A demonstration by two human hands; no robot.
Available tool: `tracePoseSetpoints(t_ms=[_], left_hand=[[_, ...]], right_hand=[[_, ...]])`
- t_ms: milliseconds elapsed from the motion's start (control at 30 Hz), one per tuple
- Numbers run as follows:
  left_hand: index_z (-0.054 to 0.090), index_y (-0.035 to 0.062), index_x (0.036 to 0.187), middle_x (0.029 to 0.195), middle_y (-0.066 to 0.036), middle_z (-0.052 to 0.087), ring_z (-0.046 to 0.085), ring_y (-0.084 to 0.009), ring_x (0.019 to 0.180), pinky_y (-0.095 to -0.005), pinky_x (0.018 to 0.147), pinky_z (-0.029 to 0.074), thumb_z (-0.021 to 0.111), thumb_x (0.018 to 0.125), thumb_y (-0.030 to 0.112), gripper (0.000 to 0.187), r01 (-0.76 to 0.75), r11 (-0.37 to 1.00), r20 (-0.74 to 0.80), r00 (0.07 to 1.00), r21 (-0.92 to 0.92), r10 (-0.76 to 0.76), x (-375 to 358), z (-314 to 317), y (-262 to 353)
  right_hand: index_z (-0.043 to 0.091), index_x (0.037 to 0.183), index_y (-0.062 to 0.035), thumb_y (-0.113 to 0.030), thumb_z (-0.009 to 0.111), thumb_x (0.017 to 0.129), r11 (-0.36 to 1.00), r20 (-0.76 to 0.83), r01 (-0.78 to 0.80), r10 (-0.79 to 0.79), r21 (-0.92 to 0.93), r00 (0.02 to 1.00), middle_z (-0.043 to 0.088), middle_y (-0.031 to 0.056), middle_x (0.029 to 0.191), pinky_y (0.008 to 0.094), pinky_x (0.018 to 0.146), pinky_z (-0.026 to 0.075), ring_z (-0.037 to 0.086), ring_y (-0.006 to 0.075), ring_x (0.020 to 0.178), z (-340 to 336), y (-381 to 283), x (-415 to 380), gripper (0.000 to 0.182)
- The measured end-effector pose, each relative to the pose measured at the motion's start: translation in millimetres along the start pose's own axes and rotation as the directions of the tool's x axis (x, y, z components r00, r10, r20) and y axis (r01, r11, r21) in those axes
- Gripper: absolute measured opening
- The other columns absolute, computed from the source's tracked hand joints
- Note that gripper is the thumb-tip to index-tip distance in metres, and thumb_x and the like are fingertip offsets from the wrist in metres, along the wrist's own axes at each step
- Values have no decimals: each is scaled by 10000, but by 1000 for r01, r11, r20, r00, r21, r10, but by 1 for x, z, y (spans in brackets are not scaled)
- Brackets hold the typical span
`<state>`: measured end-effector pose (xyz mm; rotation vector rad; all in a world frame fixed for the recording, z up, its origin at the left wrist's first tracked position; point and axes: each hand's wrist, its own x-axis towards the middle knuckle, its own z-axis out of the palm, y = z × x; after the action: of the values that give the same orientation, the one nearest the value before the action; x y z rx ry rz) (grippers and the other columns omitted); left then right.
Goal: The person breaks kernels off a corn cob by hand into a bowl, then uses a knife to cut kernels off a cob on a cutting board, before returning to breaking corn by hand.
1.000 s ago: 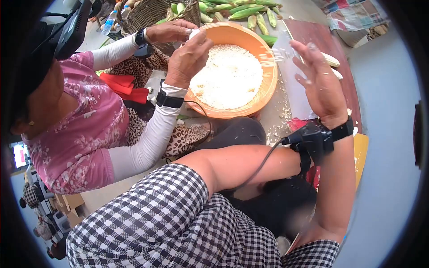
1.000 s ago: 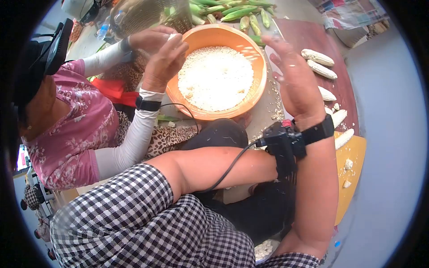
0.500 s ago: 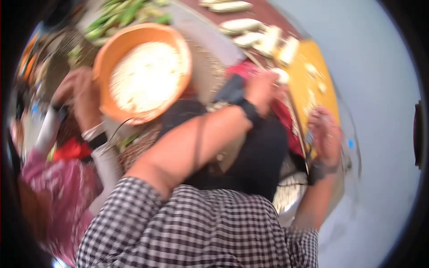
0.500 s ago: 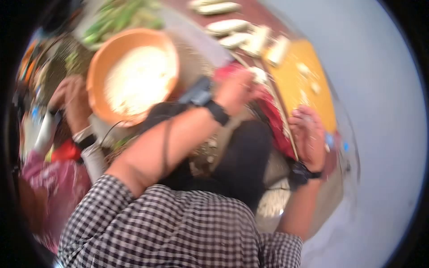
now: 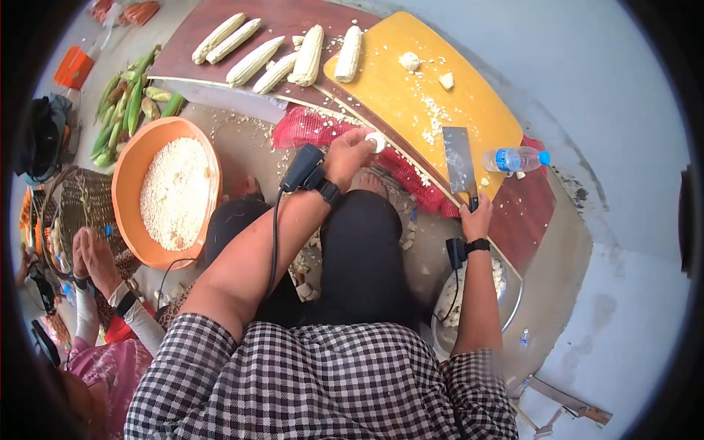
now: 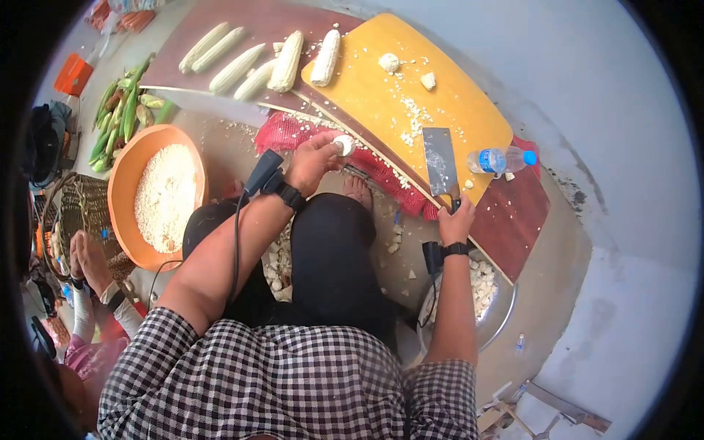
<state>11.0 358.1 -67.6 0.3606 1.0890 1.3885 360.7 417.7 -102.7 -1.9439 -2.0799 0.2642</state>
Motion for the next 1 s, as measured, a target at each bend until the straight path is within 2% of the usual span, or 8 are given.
tracePoseSetpoints(t_ms=[300,400,467,533,733,767,900,1000], left_hand=[[548,17,1136,906,-23,621,538,-72,742,-215,661,445,545,894,98,256,-132,948,108,989,291,105,65,0,-16],[542,20,1146,922,-31,620,547,-78,771,-224,682,454,559,888,85,267,-133,923,96,990,362,105,83,-6,-29],[541,19,1151,931,-39,619,555,-87,785,-235,695,462,568,881,71,276,-149,913,72,989,379,131,89,0,-35],[540,21,1158,938,-46,621,562,-96,799,-245,709,469,574,876,59,287,-211,851,109,977,481,181,100,4,-40],[593,-19,1097,1039,-102,535,588,-150,790,-272,703,491,601,835,41,269,-386,543,247,917,745,313,123,24,-55],[573,-5,1137,1056,-104,520,600,-148,749,-258,656,500,586,845,22,293,-291,757,132,955,585,265,125,24,-59],[562,7,1142,1056,-81,503,599,-124,661,-234,562,490,581,847,3,296,-136,845,-18,985,518,169,127,33,-47],[526,26,1178,911,-67,629,577,-88,634,-198,524,456,585,857,33,326,-113,845,-15,990,522,141,133,33,-55]], right_hand=[[445,1237,-26,-70,671,690,992,263,60,-29,-111,964,493,234,1181,395,918,423,498,396,1085,-2,18,49,595],[445,1221,-8,-23,606,700,975,405,0,-92,223,910,544,182,1044,372,839,459,566,366,949,-2,17,48,545],[411,1187,5,5,543,721,598,562,-378,-149,707,814,543,94,908,318,663,478,565,226,780,1,11,41,484],[391,1174,2,27,519,734,38,710,-714,-154,699,687,536,68,898,277,601,468,539,152,729,-18,-18,31,459],[351,1177,-1,78,473,831,216,286,-263,-86,940,954,513,64,887,212,525,428,511,94,637,-24,-90,11,375],[316,1232,10,48,489,864,237,239,-212,-90,948,967,515,54,827,215,517,425,507,82,640,-25,-101,15,409],[294,1334,15,24,487,868,308,473,-435,-57,846,879,551,51,774,240,570,454,520,95,605,-8,-106,27,504],[346,1318,-10,22,507,845,573,418,-279,-125,771,900,586,118,856,309,636,480,579,168,671,4,-118,37,501]])
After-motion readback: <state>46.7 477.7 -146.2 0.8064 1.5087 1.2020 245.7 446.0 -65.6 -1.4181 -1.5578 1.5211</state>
